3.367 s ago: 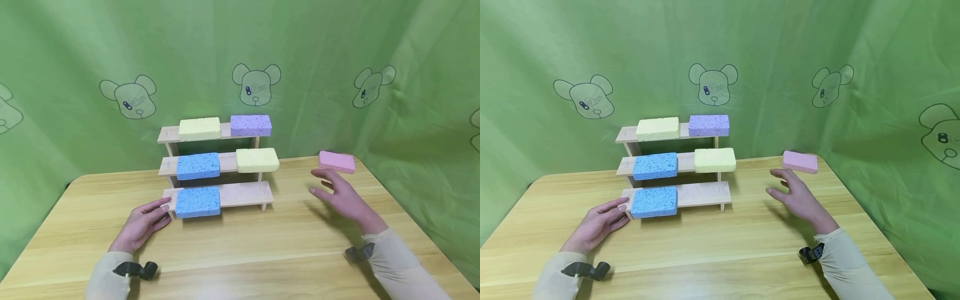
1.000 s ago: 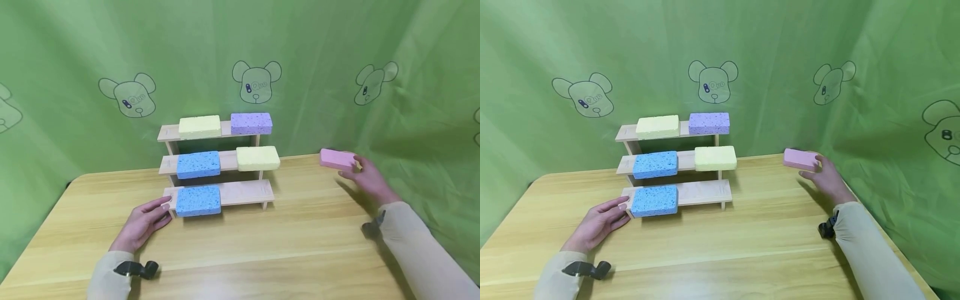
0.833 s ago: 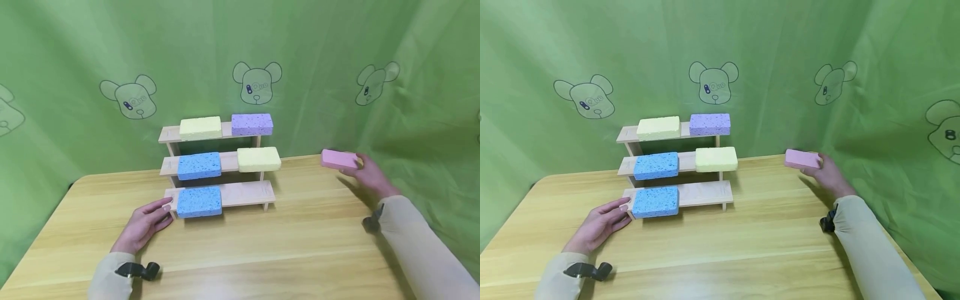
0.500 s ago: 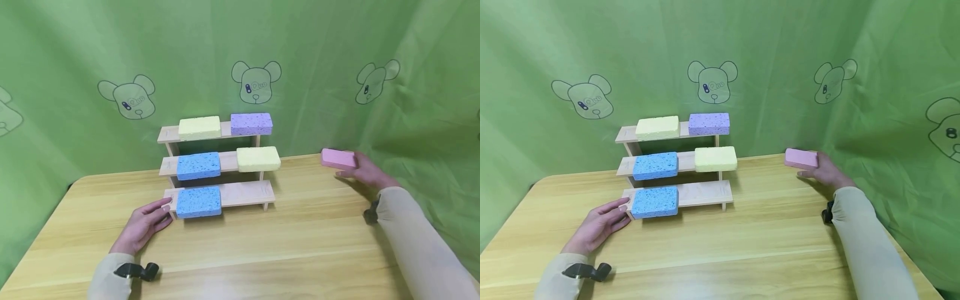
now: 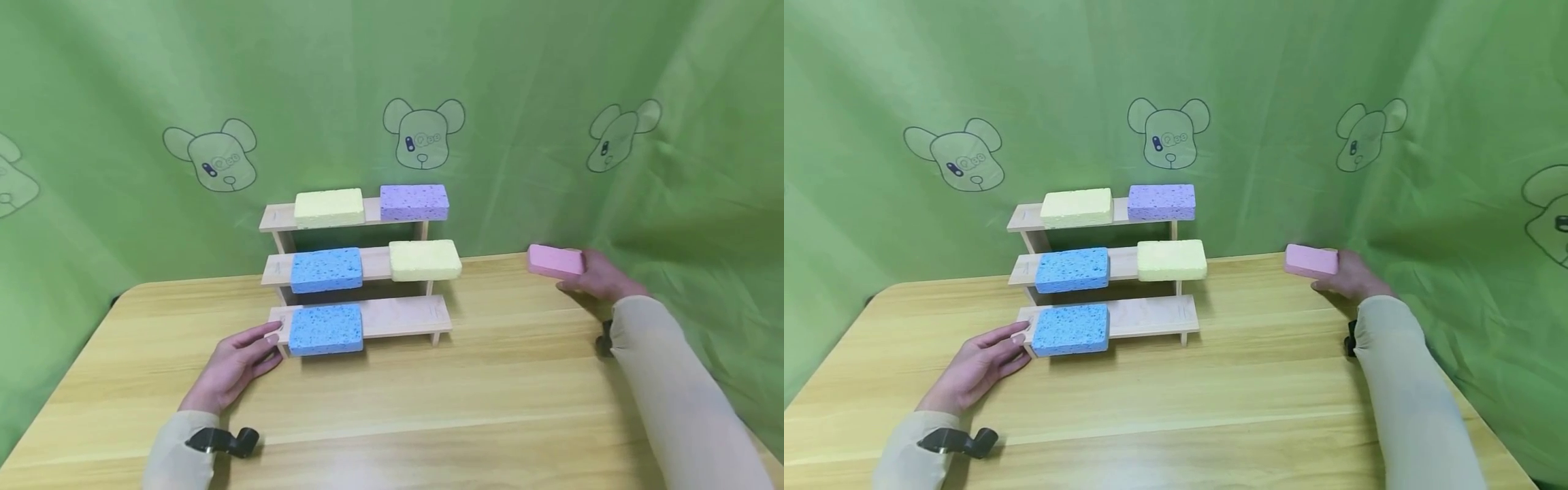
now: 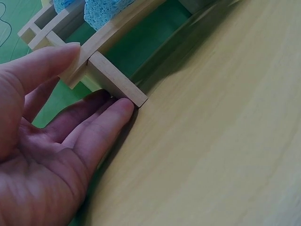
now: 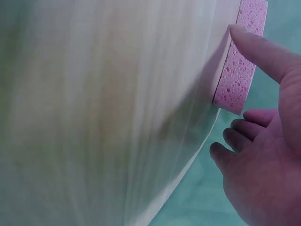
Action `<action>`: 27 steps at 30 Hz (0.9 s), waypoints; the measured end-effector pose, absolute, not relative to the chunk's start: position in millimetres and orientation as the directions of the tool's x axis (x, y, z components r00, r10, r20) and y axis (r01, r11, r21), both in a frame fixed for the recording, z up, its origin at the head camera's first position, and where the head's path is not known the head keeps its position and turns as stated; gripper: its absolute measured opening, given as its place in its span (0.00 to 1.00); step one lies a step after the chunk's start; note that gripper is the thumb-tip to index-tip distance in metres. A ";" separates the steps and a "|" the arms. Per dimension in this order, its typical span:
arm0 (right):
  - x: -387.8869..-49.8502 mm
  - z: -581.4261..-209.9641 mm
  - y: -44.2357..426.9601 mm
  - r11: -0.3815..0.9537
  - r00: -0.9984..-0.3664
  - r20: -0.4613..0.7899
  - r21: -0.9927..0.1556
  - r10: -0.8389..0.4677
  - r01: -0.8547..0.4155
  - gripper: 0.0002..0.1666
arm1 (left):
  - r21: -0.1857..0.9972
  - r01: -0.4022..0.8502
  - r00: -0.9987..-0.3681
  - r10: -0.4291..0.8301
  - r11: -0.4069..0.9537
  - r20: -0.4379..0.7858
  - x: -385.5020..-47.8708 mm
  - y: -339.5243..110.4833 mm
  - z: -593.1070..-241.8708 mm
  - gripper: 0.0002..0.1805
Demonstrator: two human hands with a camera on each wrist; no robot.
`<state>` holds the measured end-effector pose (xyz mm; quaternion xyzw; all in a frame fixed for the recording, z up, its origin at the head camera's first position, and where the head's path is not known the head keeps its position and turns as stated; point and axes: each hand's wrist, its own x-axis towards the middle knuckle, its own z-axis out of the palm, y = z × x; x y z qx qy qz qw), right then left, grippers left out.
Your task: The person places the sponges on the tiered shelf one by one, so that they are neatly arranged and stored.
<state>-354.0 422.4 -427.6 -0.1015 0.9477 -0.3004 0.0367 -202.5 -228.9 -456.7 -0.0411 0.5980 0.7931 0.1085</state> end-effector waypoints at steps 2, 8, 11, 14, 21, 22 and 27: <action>-355.0 -426.7 421.4 0.803 -0.977 -0.015 -0.572 -0.211 -0.164 0.42 | 0.939 -0.221 -0.973 0.125 -0.262 -0.194 -202.5 -229.3 -456.2 0.17; -358.4 -424.8 420.3 0.819 -0.976 -0.015 -0.547 -0.216 -0.173 0.39 | 0.939 -0.224 -0.971 0.137 -0.260 -0.193 -202.4 -229.6 -456.0 0.19; -360.8 -423.6 418.3 0.829 -0.975 -0.008 -0.527 -0.223 -0.185 0.37 | 0.938 -0.227 -0.971 0.131 -0.264 -0.198 -202.6 -230.5 -455.7 0.19; -360.9 -422.4 418.6 0.841 -0.975 -0.006 -0.507 -0.220 -0.187 0.36 | 0.937 -0.226 -0.971 0.131 -0.264 -0.198 -203.3 -230.3 -455.1 0.19; -359.6 -423.4 422.6 0.865 -0.977 0.010 -0.464 -0.211 -0.191 0.45 | 0.939 -0.227 -0.971 0.136 -0.257 -0.198 -202.5 -230.7 -454.9 0.19; -359.0 -423.4 422.8 0.864 -0.979 0.012 -0.468 -0.206 -0.187 0.45 | 0.939 -0.228 -0.971 0.137 -0.256 -0.198 -202.2 -230.9 -454.9 0.19; -354.0 -421.5 418.6 0.844 -0.986 0.024 -0.514 -0.166 -0.154 0.42 | 0.938 -0.229 -0.970 0.139 -0.259 -0.198 -201.4 -231.6 -455.2 0.20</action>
